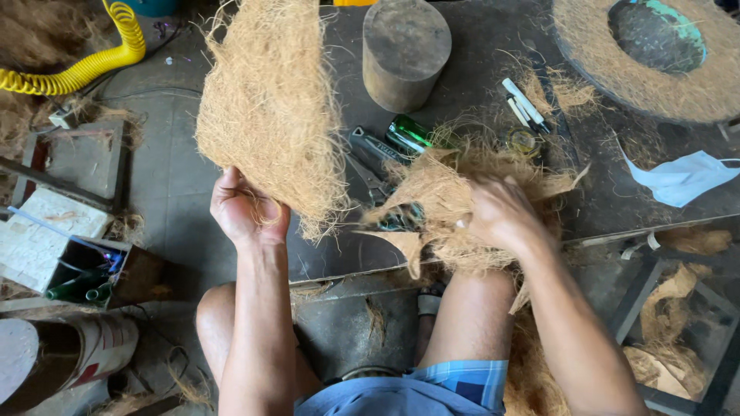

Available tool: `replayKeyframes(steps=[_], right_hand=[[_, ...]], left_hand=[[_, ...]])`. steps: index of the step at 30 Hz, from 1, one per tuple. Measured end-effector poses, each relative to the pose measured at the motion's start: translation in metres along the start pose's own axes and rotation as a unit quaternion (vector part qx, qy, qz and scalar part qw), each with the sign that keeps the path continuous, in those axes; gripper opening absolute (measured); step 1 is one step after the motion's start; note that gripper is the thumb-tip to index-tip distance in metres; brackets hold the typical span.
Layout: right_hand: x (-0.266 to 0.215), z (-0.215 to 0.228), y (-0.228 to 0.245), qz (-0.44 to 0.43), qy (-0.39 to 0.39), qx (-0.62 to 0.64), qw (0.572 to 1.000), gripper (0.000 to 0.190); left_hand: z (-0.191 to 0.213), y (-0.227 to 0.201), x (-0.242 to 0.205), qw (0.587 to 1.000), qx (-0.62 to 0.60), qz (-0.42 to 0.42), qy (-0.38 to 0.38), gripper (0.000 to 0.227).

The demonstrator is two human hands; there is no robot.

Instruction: The person processes coconut fiber by hand, pulling apart raw fiber clumps and then stuffing and pressing the fiber into a large circular mold to form a structured ring.

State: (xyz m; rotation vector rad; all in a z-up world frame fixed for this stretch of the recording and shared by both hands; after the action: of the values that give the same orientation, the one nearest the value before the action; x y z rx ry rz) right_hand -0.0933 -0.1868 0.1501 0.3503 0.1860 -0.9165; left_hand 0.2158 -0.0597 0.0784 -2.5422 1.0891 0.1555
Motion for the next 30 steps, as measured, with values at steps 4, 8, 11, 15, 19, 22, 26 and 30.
replayKeyframes(steps=[4, 8, 11, 15, 19, 22, 26, 30], right_hand=[[-0.006, 0.006, -0.035, 0.008, -0.041, -0.072, 0.997, 0.041], [-0.029, 0.069, -0.043, -0.072, -0.154, 0.093, 0.981, 0.053], [-0.043, 0.098, -0.090, -0.065, -0.268, 0.132, 0.952, 0.053], [-0.033, 0.124, -0.144, 0.076, -0.299, 0.727, 0.614, 0.055], [-0.029, 0.108, -0.199, -0.117, -0.467, -0.011, 0.877, 0.058], [-0.011, 0.088, -0.165, -0.049, -0.347, 0.080, 0.933, 0.034], [-0.015, 0.075, -0.115, -0.135, -0.077, 0.127, 0.980, 0.093], [-0.042, 0.086, -0.107, -0.172, -0.154, 0.307, 0.923, 0.100]], left_hand=[[0.003, -0.014, -0.004, 1.000, -0.005, -0.011, -0.003, 0.029], [0.021, -0.026, 0.002, 1.000, -0.028, -0.002, -0.007, 0.030], [0.040, -0.028, 0.007, 0.999, -0.031, 0.012, -0.021, 0.030], [0.047, -0.031, 0.002, 0.999, -0.017, 0.014, -0.035, 0.035], [0.053, -0.024, -0.007, 0.999, -0.012, 0.008, -0.041, 0.036], [0.066, -0.013, -0.017, 0.995, -0.005, 0.024, -0.092, 0.018], [0.072, 0.001, -0.029, 0.996, 0.064, 0.010, -0.062, 0.021], [0.075, 0.010, -0.044, 0.986, 0.164, -0.027, -0.030, 0.039]])
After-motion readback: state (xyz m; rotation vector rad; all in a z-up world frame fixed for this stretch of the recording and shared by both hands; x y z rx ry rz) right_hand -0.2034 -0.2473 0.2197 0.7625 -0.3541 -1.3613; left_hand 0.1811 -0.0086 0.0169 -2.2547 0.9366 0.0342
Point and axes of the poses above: each hand's wrist, its own x-axis towards the middle knuckle, its own z-axis out of the back of the hand, y = z × x, the point moved 3 cm from there along x, towards the middle knuckle, and after that the axes turned 6 degrees about x, right-handed, at the moved point
